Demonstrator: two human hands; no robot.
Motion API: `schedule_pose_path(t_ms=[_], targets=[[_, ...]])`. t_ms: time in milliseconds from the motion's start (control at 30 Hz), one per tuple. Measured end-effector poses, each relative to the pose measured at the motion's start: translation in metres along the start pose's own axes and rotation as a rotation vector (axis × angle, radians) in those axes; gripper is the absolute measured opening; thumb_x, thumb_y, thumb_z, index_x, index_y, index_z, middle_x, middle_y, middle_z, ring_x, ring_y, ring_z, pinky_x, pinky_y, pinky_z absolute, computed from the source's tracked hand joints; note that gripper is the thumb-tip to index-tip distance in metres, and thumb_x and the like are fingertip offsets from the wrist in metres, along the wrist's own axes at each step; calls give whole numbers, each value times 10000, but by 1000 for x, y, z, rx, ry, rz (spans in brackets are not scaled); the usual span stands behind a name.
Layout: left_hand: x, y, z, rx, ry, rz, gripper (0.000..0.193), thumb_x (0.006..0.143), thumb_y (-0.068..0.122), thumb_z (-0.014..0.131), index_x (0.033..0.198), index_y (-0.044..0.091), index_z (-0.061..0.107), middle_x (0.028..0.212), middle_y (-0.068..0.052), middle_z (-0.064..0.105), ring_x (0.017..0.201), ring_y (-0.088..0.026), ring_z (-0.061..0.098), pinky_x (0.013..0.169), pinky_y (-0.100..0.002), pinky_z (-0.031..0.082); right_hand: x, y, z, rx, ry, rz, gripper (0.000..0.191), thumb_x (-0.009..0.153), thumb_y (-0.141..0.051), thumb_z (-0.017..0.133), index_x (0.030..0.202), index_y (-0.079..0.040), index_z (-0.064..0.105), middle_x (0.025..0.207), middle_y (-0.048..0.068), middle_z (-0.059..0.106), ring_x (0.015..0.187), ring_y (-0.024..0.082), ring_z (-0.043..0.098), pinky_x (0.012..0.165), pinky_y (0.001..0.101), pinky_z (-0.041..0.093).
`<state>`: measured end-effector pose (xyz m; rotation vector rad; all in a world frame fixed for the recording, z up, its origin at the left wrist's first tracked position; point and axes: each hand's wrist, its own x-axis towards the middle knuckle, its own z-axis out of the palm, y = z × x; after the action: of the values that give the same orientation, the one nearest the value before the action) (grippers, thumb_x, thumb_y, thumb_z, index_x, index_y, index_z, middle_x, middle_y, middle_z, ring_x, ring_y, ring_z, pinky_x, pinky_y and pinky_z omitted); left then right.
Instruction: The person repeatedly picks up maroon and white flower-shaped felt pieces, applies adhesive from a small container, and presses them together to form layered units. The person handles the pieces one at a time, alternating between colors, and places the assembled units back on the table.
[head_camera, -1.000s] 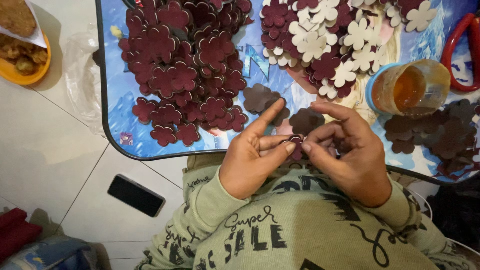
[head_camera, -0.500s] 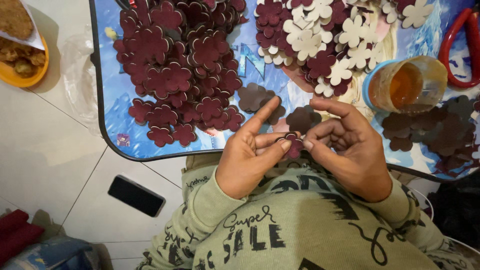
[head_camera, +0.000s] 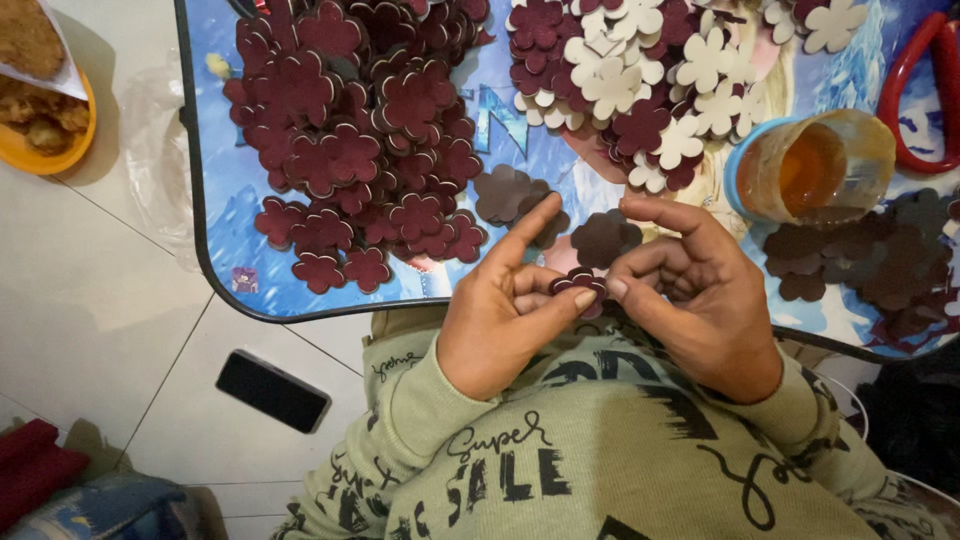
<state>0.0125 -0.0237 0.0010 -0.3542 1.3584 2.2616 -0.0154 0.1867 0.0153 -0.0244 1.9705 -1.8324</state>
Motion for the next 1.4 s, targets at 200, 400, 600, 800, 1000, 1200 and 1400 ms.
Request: schedule_pose_path(t_ms=[200, 400, 600, 800, 1000, 1200, 1400], targets=[[1, 3, 2, -10, 7, -16, 839, 941, -1, 681, 1663, 105, 267, 993, -60, 726, 899, -67, 693, 788, -199, 561, 0, 0, 0, -4, 1, -20, 611, 931, 50, 669, 1500, 13, 449, 983, 73, 714, 893, 61, 662, 778, 197, 526], [0, 2, 1, 12, 18, -19, 834, 944, 0, 685, 1664, 104, 278, 998, -63, 724, 898, -71, 686, 777, -197, 550, 0, 1, 1, 5, 21, -5, 614, 927, 53, 674, 1499, 11, 454, 984, 70, 710, 895, 61, 658, 781, 196, 524], [1, 0, 0, 3, 1, 0, 832, 950, -9, 669, 1666, 103, 260, 1019, -75, 731, 933, -80, 697, 811, -197, 559, 0, 2, 1, -28, -2, -29, 636, 924, 45, 681, 1509, 11, 434, 982, 63, 702, 883, 63, 654, 785, 199, 526], [0, -2, 1, -1, 4, 3, 856, 940, -24, 685, 1673, 101, 263, 1006, -80, 726, 919, -80, 684, 794, -195, 547, 0, 2, 2, -34, -3, -11, 669, 899, 46, 701, 1512, 12, 434, 963, 64, 702, 863, 67, 652, 760, 201, 516], [-2, -3, -3, -40, -2, 34, 897, 923, -45, 684, 1677, 110, 223, 1043, -78, 722, 953, -84, 691, 841, -211, 552, 1, 5, 1, 52, 64, -29, 661, 915, 69, 687, 1521, 16, 429, 982, 65, 692, 899, 67, 644, 803, 205, 518], [0, -3, 0, -70, 68, 136, 911, 935, -68, 677, 1688, 100, 192, 1164, -138, 705, 1051, -121, 684, 955, -256, 557, 2, 6, 0, 83, 66, -59, 701, 906, 101, 662, 1550, 9, 400, 992, 75, 682, 905, 77, 637, 824, 216, 514], [0, 2, 1, -100, 32, 192, 962, 921, -71, 677, 1685, 115, 123, 1250, -148, 681, 1124, -168, 703, 1014, -314, 581, 2, 8, -1, 123, 91, -59, 695, 927, 91, 661, 1558, 6, 382, 988, 77, 681, 930, 87, 653, 848, 222, 525]])
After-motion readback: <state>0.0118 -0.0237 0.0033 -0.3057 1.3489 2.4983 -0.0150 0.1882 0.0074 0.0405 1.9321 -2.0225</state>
